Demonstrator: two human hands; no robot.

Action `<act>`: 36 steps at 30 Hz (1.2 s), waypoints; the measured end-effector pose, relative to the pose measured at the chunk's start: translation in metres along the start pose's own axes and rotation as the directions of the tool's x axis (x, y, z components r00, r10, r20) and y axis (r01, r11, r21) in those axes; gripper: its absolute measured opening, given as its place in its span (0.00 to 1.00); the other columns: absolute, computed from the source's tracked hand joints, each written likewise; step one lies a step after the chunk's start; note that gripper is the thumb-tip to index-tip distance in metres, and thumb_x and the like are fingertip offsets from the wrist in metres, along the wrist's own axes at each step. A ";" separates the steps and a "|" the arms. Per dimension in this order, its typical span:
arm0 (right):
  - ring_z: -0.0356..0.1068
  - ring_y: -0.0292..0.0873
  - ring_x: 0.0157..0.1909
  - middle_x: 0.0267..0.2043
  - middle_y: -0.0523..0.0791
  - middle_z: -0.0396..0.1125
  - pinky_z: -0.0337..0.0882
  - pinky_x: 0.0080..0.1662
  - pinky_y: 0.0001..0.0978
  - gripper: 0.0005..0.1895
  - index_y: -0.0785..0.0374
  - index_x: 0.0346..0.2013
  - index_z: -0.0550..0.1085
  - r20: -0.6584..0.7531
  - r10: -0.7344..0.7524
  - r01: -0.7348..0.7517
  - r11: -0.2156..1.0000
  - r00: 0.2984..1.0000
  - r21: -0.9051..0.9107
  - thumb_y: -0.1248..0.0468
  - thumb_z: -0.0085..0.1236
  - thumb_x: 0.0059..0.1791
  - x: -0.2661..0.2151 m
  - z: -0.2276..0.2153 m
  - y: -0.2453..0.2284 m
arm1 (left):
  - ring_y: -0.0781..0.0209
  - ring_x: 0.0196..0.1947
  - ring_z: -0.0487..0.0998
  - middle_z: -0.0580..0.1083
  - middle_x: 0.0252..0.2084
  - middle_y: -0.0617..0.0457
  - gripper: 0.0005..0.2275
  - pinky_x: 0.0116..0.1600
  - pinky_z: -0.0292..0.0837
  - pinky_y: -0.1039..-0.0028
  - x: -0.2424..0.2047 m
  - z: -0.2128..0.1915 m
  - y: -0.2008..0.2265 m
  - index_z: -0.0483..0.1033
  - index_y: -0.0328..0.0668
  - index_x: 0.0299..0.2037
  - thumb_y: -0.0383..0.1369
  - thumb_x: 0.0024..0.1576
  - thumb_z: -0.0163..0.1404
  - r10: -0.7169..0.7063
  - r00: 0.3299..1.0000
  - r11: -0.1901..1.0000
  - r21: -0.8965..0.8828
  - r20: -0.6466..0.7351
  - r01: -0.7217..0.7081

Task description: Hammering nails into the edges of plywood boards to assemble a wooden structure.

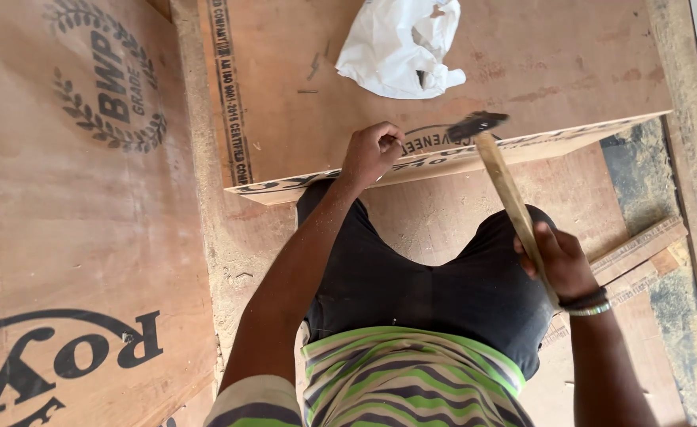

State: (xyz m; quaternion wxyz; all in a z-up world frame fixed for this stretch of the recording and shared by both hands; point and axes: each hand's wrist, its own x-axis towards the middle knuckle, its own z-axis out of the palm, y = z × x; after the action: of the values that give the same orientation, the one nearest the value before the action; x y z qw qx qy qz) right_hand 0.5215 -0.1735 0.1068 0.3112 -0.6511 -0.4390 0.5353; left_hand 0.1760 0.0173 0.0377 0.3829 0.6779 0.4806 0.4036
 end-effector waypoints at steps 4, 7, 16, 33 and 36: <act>0.61 0.37 0.22 0.26 0.44 0.65 0.64 0.27 0.30 0.28 0.68 0.36 0.74 -0.045 0.014 -0.010 0.995 0.999 0.096 0.48 0.34 0.61 -0.018 -0.001 0.020 | 0.63 0.35 0.82 0.81 0.37 0.52 0.08 0.44 0.80 0.73 0.011 0.019 -0.015 0.81 0.36 0.43 0.26 0.55 0.57 0.094 0.986 0.995 -0.042 0.134 -0.090; 0.60 0.38 0.20 0.20 0.46 0.62 0.63 0.26 0.30 0.31 0.68 0.36 0.73 -0.072 0.001 0.006 0.995 0.997 0.099 0.46 0.32 0.62 -0.018 0.006 0.036 | 0.68 0.38 0.84 0.82 0.40 0.53 0.08 0.46 0.80 0.76 0.015 0.025 -0.021 0.82 0.38 0.47 0.29 0.61 0.56 0.005 0.987 0.999 -0.047 0.162 0.003; 0.57 0.35 0.17 0.17 0.42 0.58 0.61 0.24 0.27 0.31 0.66 0.36 0.71 -0.056 -0.014 0.024 0.982 0.998 0.186 0.44 0.27 0.61 -0.030 0.023 0.033 | 0.64 0.31 0.80 0.80 0.36 0.56 0.07 0.38 0.74 0.72 0.019 0.028 0.012 0.85 0.46 0.39 0.38 0.59 0.59 0.051 0.999 0.984 0.170 0.018 -0.053; 0.61 0.31 0.20 0.24 0.39 0.63 0.64 0.24 0.24 0.13 0.66 0.43 0.70 0.072 -0.103 0.095 0.991 0.992 0.095 0.57 0.50 0.56 -0.030 0.039 0.026 | 0.66 0.37 0.80 0.80 0.36 0.62 0.09 0.41 0.75 0.72 0.014 0.032 0.007 0.86 0.50 0.37 0.43 0.56 0.60 0.109 0.994 0.952 0.284 0.026 -0.112; 0.62 0.31 0.21 0.22 0.40 0.63 0.65 0.26 0.24 0.13 0.66 0.43 0.70 0.068 -0.130 0.129 0.992 0.989 0.011 0.57 0.50 0.56 -0.030 0.040 0.028 | 0.66 0.38 0.80 0.80 0.35 0.62 0.09 0.42 0.75 0.72 0.014 0.034 0.005 0.86 0.50 0.37 0.43 0.56 0.60 0.137 0.990 0.945 0.298 0.014 -0.135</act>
State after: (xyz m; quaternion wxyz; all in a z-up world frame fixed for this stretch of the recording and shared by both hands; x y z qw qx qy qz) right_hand 0.4884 -0.2152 0.0853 0.3322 -0.6014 -0.4889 0.5375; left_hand 0.2117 0.0256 0.0314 0.2457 0.7580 0.4893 0.3545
